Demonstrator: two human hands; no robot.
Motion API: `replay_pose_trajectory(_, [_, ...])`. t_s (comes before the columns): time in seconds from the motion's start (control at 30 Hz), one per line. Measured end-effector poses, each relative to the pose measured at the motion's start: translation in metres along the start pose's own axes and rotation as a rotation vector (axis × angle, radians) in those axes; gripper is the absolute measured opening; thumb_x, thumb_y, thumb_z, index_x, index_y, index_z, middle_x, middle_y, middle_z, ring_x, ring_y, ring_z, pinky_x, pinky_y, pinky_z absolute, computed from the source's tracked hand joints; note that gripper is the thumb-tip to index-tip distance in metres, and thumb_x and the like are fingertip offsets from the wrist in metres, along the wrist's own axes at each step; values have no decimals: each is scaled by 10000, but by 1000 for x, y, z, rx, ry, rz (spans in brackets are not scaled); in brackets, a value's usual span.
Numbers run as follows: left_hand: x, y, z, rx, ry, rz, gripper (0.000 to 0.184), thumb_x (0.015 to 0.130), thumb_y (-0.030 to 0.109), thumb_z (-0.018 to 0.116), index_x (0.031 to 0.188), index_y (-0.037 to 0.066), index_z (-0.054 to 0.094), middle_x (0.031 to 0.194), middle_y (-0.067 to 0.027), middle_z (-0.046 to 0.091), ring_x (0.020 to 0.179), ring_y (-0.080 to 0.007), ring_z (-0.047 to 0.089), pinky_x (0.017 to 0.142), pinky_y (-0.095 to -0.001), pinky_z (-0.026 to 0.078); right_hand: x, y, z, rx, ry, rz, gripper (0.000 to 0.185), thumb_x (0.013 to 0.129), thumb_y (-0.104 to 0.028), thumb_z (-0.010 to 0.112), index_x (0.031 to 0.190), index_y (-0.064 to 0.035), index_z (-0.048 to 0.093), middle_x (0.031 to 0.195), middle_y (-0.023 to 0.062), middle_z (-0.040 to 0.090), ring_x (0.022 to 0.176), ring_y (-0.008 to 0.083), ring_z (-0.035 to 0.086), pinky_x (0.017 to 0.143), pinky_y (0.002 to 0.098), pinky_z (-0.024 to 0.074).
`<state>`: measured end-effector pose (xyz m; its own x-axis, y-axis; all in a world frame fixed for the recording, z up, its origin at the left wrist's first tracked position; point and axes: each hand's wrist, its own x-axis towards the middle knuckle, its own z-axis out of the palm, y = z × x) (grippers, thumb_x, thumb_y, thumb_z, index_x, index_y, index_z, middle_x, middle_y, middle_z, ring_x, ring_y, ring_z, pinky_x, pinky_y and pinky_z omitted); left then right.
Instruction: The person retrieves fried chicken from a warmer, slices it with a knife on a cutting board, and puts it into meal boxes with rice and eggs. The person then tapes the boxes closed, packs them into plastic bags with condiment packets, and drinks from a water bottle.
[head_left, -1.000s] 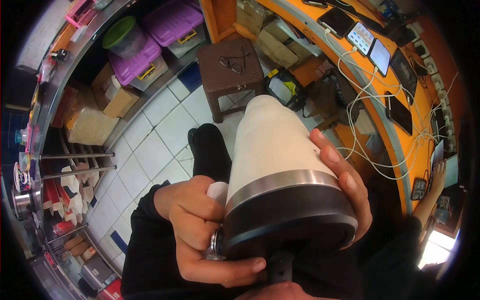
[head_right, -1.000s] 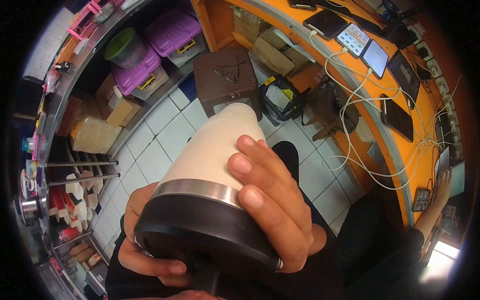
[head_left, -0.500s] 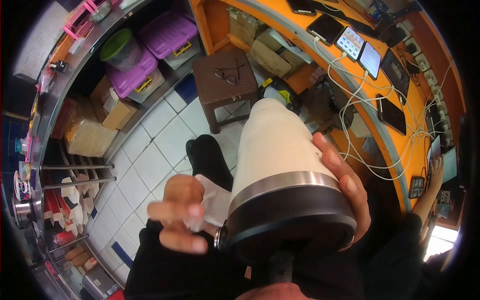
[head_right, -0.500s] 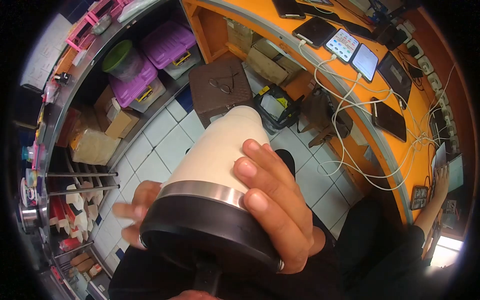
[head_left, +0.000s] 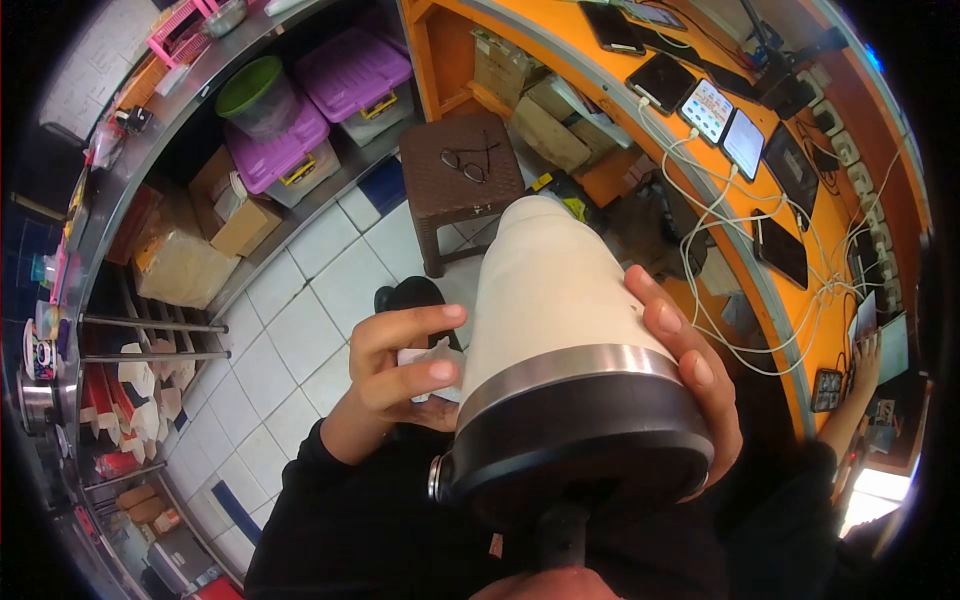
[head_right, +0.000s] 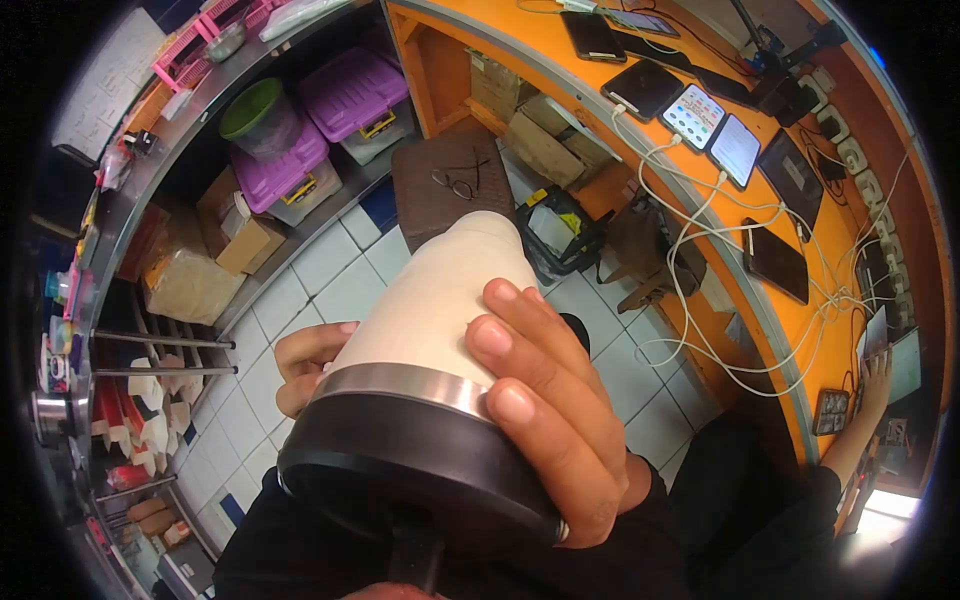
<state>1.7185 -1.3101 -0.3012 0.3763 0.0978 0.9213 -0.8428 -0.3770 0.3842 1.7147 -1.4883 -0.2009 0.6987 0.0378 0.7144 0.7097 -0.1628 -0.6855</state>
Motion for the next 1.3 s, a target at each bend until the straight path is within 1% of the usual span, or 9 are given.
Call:
replay_pose_trajectory(0.23, [7,5,0,18,-21,7,489,703,313,822,1088,150,567,1103,-224,603,805,-223,645,606,-236,509,2,-3,1,20,-18,2,475,873,-327,637,1145,16,452,1100,253,581,1028,425,607,927,533,467])
replay_pose_trajectory(0.33, [6,5,2,18,17,8,488,699,315,827,1081,157,568,1092,-223,608,822,-235,652,621,-244,519,2,-4,2,20,-24,1,470,873,-323,636,1143,15,452,1099,252,582,1027,424,608,927,532,469])
replay_pose_trajectory(0.53, [8,9,-1,53,-2,-24,483,703,303,825,1082,154,563,1082,-224,612,836,-243,652,635,-258,529,3,-4,4,27,-25,-2,461,875,-317,636,1139,14,452,1096,249,583,1024,423,610,927,529,471])
replay_pose_trajectory(0.63, [8,7,-2,26,-26,-6,490,702,289,827,1086,154,554,1083,-224,609,845,-249,648,644,-260,531,4,-4,5,28,-24,-2,456,875,-313,635,1137,13,452,1095,248,584,1023,422,611,927,528,472])
replay_pose_trajectory(0.93, [8,8,1,50,16,-9,517,695,242,835,1106,147,537,1119,-233,585,855,-258,642,667,-268,533,5,-6,8,28,-21,-13,443,878,-303,634,1132,10,453,1092,244,586,1020,420,613,926,524,476])
replay_pose_trajectory(1.23, [6,8,-2,-46,-13,-28,533,707,181,823,1138,132,515,1149,-244,554,925,-259,624,694,-275,535,7,-8,13,18,0,-27,429,880,-293,633,1126,8,453,1088,241,588,1016,417,616,926,520,480])
replay_pose_trajectory(1.3, [6,9,-4,-17,-25,-20,522,716,160,813,1139,124,509,1149,-240,546,945,-263,616,706,-275,539,7,-8,15,19,3,-31,426,880,-291,633,1125,7,453,1087,240,588,1015,417,616,925,519,480])
